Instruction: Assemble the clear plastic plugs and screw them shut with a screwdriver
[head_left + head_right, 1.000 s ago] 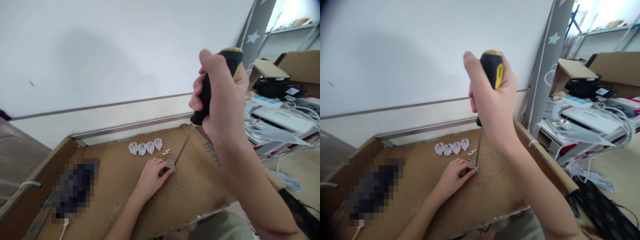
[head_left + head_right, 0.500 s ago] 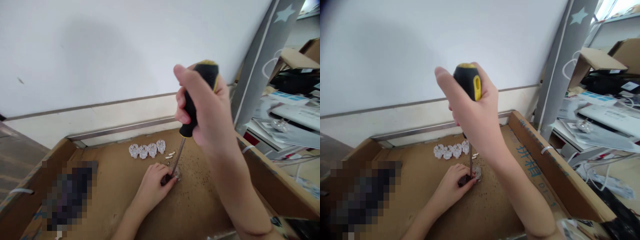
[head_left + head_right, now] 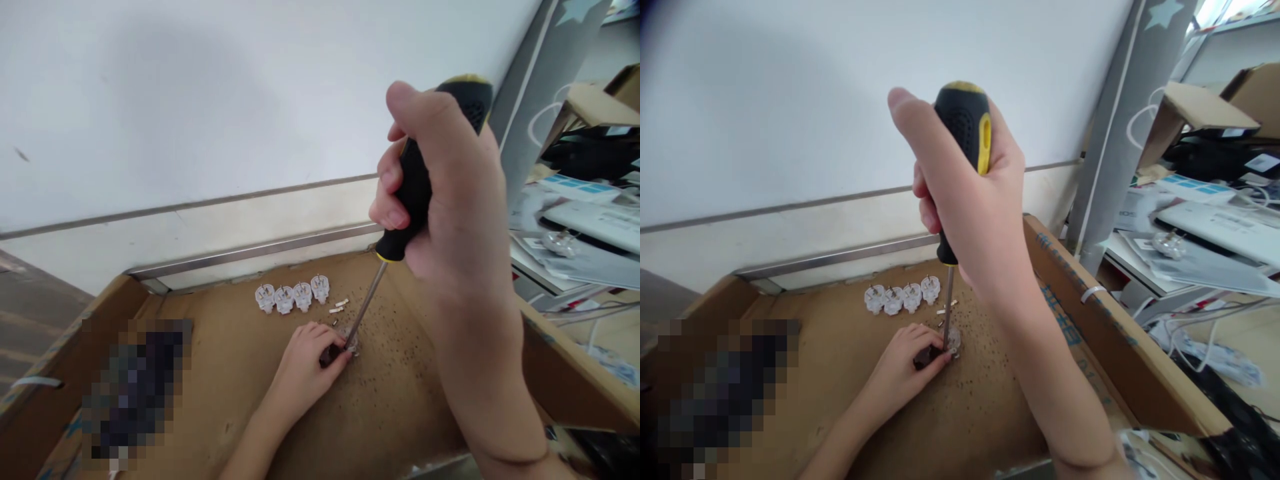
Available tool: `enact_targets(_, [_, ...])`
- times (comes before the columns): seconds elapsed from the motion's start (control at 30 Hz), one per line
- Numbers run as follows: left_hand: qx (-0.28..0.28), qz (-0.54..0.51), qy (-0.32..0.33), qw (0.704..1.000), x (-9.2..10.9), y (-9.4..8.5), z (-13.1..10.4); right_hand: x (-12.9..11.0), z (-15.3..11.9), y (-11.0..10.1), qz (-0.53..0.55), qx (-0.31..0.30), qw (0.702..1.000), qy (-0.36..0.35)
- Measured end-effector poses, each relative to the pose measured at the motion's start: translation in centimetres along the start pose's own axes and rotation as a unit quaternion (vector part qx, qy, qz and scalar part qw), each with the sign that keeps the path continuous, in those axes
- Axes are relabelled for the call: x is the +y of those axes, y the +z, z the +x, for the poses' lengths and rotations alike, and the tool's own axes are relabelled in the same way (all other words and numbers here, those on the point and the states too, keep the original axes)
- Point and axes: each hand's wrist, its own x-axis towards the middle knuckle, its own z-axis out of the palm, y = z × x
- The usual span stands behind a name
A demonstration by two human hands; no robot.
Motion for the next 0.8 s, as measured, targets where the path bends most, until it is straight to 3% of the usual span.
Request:
enact_targets(0.23, [0.003,-0.003,-0.001,1.000,0.0,0.1,-0.1,0.4,0.3,-0.2,-0.015,-0.014,1.000,0.012])
enact_targets(0.37, [0.005,0.000,0.005,1.000,0.1,0.0,-0.1,-0.1,0.0,-0.4,-0.017,-0.096,0.995,0.008])
enact_targets(0.57, [0.007,0.006,0.010,1.000,0.2,0.0,-0.2,-1.2,-0.1,-0.4,0.016,-0.199,0.976,0.087])
enact_targets(0.7, [0.010,0.007,0.009,1.000,0.3,0.0,-0.2,-1.1,-0.1,-0.7,0.060,-0.212,0.974,0.053])
enact_targets(0.8, [0.009,0.019,0.001,1.000,0.5,0.0,-0.1,-1.5,0.0,-0.9,0.060,-0.274,0.957,0.067])
